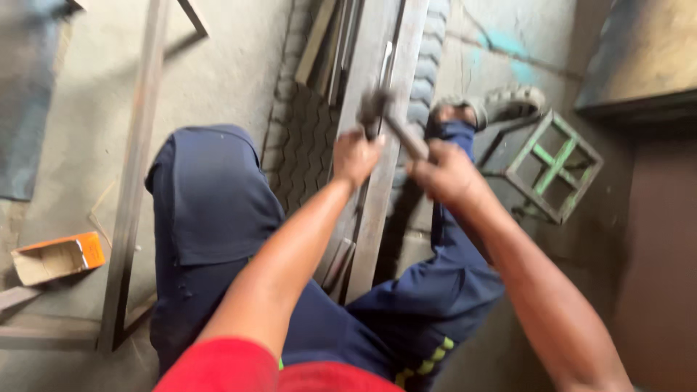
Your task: The person sits on the floor and uses a hammer to strike a metal chisel placed on a long metal bar. They repeatedly reposition the chisel along the bar and strike it to shape or flatten the metal. The person also uses a flat metal plate as a backing surface during the process.
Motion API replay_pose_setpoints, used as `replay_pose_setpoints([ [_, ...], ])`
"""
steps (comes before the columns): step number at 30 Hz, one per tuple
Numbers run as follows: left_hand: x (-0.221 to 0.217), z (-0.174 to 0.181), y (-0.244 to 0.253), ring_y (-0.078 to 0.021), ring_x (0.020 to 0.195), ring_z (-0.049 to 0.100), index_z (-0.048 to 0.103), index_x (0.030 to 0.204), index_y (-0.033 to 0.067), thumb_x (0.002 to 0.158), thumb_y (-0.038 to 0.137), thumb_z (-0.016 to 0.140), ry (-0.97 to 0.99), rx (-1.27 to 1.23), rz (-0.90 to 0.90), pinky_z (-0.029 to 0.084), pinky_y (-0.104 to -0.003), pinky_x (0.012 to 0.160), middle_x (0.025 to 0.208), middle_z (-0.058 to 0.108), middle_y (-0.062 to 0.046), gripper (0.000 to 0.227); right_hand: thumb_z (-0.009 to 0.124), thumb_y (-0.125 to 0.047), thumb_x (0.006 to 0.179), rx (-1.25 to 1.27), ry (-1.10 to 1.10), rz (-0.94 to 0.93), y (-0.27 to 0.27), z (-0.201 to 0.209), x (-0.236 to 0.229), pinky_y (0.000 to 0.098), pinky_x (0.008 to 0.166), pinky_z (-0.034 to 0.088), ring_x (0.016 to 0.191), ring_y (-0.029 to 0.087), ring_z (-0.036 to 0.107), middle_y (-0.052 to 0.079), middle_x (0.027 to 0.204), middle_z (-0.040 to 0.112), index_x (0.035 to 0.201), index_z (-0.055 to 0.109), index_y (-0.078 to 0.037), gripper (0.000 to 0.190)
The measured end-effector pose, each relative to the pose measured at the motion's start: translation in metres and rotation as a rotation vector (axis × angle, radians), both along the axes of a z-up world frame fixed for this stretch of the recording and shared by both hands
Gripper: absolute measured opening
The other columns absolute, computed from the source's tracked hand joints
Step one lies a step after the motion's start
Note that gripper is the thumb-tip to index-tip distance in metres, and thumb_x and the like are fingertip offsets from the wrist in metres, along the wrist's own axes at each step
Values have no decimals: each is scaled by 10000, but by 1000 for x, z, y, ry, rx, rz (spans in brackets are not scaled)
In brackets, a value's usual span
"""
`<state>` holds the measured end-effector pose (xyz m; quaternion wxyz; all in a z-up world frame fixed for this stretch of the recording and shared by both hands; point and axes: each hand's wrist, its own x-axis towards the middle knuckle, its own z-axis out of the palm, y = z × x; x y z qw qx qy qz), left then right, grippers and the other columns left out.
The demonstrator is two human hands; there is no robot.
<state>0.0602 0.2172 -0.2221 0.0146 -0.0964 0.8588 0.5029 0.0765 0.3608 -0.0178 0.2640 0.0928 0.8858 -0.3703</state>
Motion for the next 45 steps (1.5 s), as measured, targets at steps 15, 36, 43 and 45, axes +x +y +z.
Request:
replay_pose_setpoints([
  [15, -179, -14, 21, -401, 810, 742, 759, 830, 12, 768, 337, 805, 129, -39, 152, 583, -474, 752, 826, 742, -231, 334, 780, -306, 849, 193, 403, 116, 26, -9, -87, 405, 581, 489, 619, 277, 625, 179, 691, 644, 818, 634, -3, 337],
  [36, -64, 48, -78, -332, 777, 754, 786, 824, 84, 669, 342, 812, 113, -155, -55, 590, -419, 757, 817, 765, -160, 302, 711, -260, 850, -731, 66, -822, 69, -182, 90, 356, 461, 482, 478, 202, 579, 71, 672, 595, 904, 674, -72, 199],
  [43, 88, 56, -98, -532, 1175, 546, 677, 1218, 1, 690, 395, 831, -29, -400, -152, 453, -612, 938, 1284, 545, -382, 677, 635, -304, 934, -849, -243, -950, 84, -189, 88, 294, 474, 437, 520, 118, 532, -10, 683, 558, 885, 576, -139, 181],
  [45, 143, 60, -99, -451, 1001, 675, 796, 1034, 135, 721, 349, 725, -227, -328, -213, 540, -507, 928, 1017, 707, -294, 386, 624, -312, 922, -927, -211, -880, 77, -187, 73, 303, 461, 439, 498, 131, 516, 0, 657, 526, 869, 554, -137, 195],
])
